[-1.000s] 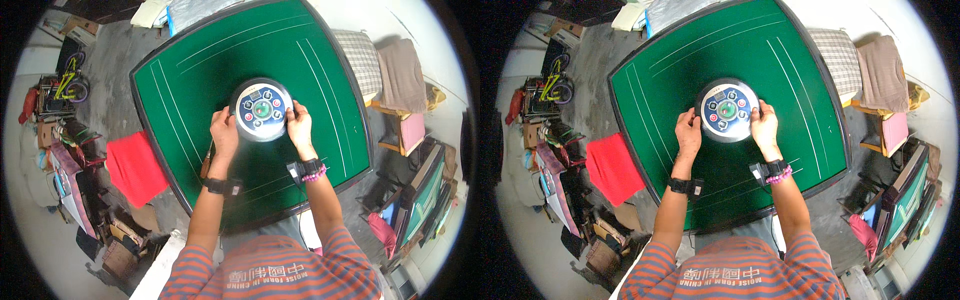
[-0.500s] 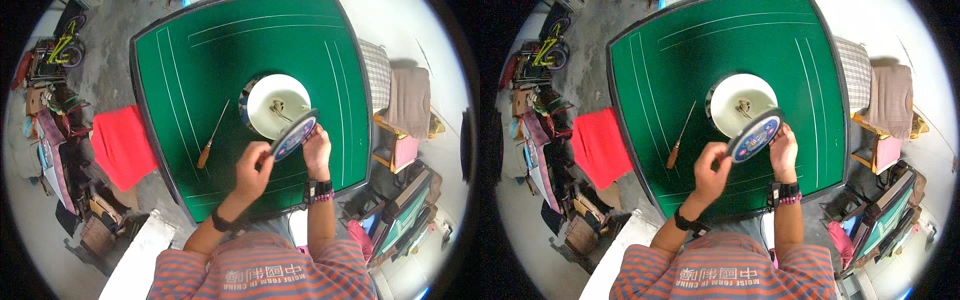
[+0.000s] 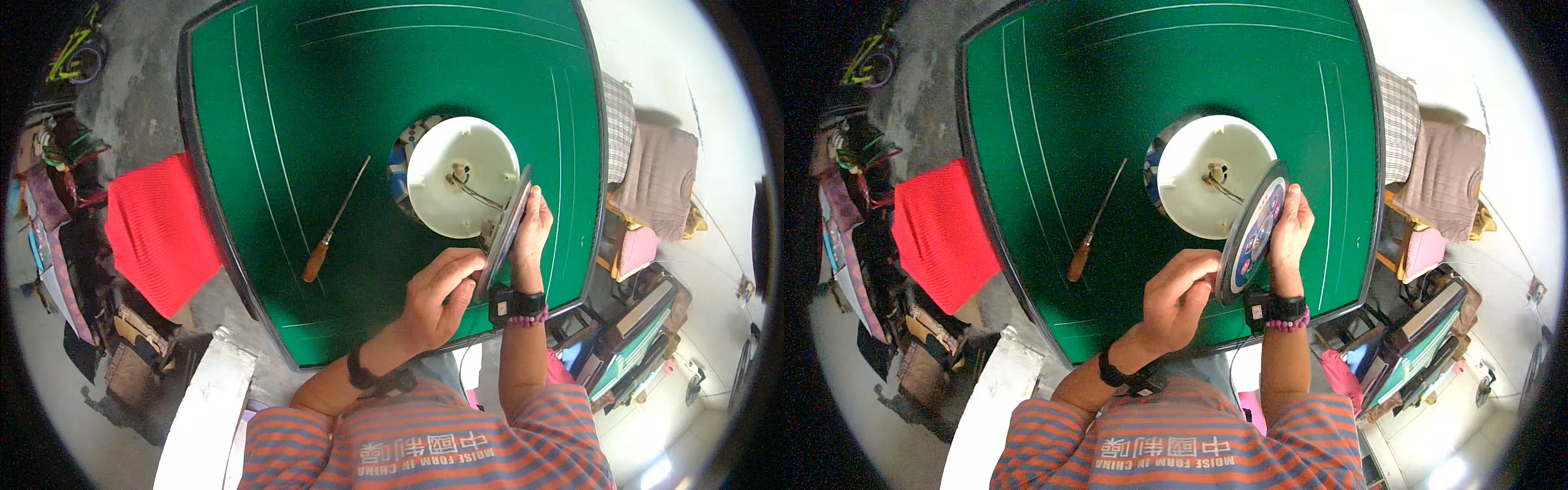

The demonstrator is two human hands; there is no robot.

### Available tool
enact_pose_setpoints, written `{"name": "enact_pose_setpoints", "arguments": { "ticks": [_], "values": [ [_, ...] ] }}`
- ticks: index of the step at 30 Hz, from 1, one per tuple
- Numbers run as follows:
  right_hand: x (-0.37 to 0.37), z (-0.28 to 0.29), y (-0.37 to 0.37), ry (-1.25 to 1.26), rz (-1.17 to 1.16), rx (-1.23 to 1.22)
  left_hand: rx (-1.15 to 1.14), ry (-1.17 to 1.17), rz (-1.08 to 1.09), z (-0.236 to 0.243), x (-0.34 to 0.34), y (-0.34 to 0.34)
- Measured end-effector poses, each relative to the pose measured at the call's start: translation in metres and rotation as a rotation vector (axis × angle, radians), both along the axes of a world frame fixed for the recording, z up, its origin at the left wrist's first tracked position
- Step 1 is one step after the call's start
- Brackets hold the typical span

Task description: The person disassembles the central components of an automatic mahjong table using a screwdriver to remove screws and access internal wiring.

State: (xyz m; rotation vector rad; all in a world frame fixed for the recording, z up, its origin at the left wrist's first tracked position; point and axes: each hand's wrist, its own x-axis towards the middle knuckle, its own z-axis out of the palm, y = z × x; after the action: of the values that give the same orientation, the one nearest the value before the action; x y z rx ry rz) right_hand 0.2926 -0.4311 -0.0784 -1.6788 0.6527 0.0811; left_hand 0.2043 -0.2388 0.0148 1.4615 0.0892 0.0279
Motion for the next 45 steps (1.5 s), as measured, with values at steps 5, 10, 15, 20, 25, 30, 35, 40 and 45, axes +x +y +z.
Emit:
{"name": "enact_pose_setpoints", "arguments": {
  "ticks": [5, 10, 15, 20, 25, 30, 35, 40, 45],
  "values": [
    [0.014, 0.019, 0.004, 0.029, 0.086, -0.028, -0.067, -0.097, 0.005, -0.009, 0.012, 0.011],
    [0.015, 0.023, 0.0, 0.013, 0.097, -0.138, -0.034, -0.041, 0.017, -0.019, 0.023, 0.023],
    [0.017, 0.048, 0.03, 0.056, 0.117, -0.039, -0.006, 0.103, 0.134, -0.043, 0.034, 0.022],
    [-0.001, 0.071, 0.053, 0.113, 0.035, 0.278, -0.097, 0.186, 0.047, -0.048, 0.054, 0.013],
    [0.0, 0.067, 0.055, 0.142, 0.055, 0.366, -0.122, 0.134, -0.007, -0.055, 0.067, 0.013],
    [0.002, 0.071, 0.051, 0.142, 0.059, 0.357, -0.158, 0.076, -0.043, -0.061, 0.081, 0.005],
    [0.003, 0.071, 0.051, 0.143, 0.069, 0.366, -0.169, 0.073, -0.04, -0.065, 0.082, 0.002],
    [0.002, 0.072, 0.052, 0.151, 0.079, 0.371, -0.226, 0.134, -0.079, -0.067, 0.082, 0.003],
    [0.001, 0.074, 0.051, 0.148, 0.076, 0.373, -0.279, 0.179, -0.078, -0.07, 0.084, 0.003]
  ]
}}
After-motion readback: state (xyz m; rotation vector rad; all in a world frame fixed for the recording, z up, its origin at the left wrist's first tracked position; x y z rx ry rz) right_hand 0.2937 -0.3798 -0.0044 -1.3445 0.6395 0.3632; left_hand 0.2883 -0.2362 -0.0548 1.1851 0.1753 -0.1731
